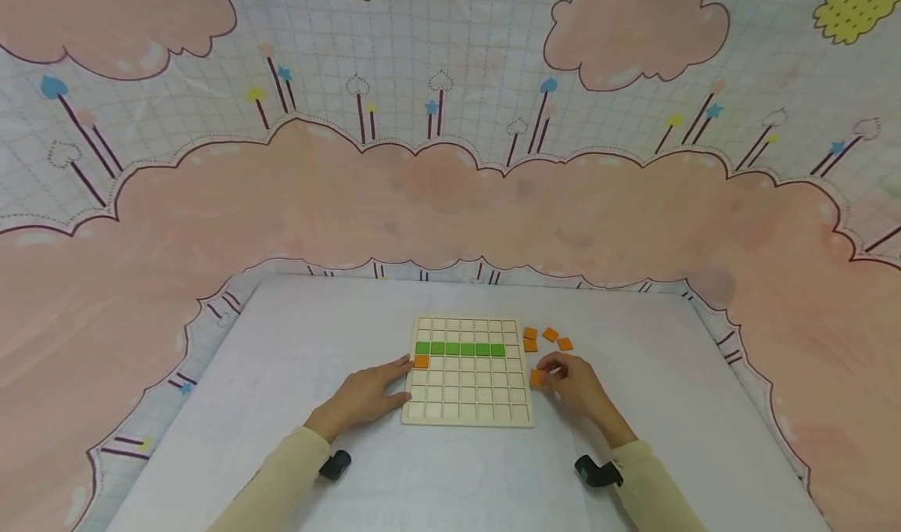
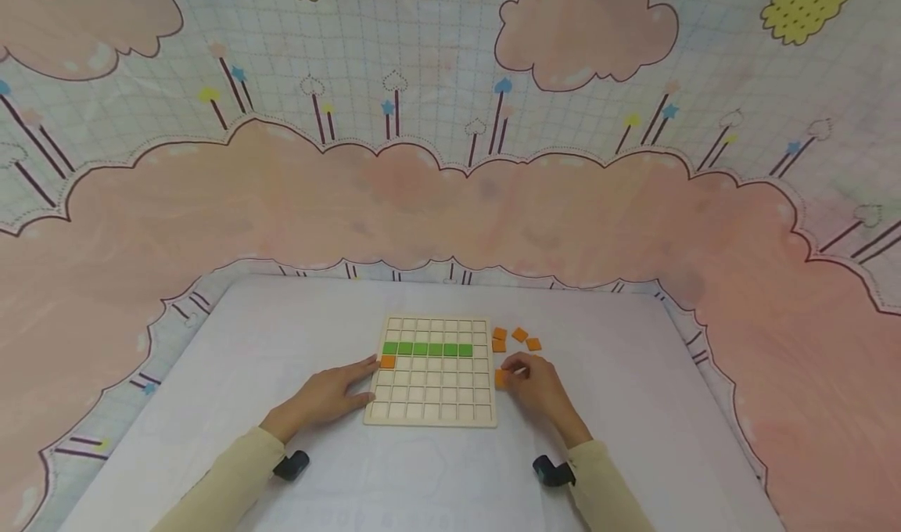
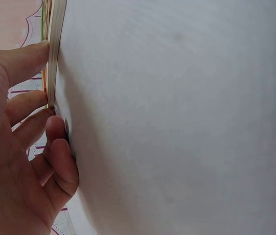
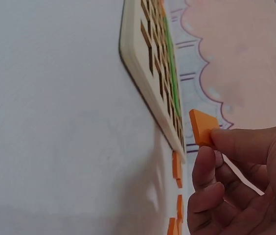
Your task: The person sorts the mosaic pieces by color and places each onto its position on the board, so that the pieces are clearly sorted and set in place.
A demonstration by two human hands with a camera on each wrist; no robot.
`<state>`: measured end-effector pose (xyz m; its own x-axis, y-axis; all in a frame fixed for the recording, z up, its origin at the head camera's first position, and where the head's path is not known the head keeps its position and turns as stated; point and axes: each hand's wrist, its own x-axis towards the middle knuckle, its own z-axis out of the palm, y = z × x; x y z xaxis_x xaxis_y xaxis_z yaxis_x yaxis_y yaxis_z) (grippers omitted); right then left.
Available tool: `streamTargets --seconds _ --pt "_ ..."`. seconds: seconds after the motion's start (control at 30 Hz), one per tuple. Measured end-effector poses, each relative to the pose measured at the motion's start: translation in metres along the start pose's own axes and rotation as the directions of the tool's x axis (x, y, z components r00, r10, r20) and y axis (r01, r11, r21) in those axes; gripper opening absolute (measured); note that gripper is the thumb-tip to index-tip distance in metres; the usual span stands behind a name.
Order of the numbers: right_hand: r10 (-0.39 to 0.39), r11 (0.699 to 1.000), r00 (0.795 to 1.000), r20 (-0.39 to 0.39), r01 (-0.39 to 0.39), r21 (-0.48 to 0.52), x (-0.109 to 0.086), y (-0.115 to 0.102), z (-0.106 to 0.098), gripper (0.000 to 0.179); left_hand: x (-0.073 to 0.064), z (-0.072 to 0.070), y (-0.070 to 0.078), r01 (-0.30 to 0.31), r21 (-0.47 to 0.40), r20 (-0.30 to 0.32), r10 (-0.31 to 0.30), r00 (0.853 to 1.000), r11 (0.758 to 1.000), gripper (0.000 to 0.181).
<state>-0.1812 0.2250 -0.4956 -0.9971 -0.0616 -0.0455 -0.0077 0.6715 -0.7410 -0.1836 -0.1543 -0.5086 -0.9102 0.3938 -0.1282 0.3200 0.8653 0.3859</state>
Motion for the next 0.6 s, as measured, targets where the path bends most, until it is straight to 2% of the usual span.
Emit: streamTargets --seconds 0.33,0.6 --pt "-0.028 0.998 0.999 0.028 0.026 0.065 0.005 -0.011 0.007 0.009 -0.001 -0.002 0.002 0.014 -0.001 0.002 -0.014 1.0 1.0 0.062" --pt "-0.053 0.996 0.999 0.009 0.052 0.076 0.007 -0.023 0.015 0.009 -0.003 -0.004 0.005 0.007 -0.02 -0.003 -0.007 1.0 1.0 0.06"
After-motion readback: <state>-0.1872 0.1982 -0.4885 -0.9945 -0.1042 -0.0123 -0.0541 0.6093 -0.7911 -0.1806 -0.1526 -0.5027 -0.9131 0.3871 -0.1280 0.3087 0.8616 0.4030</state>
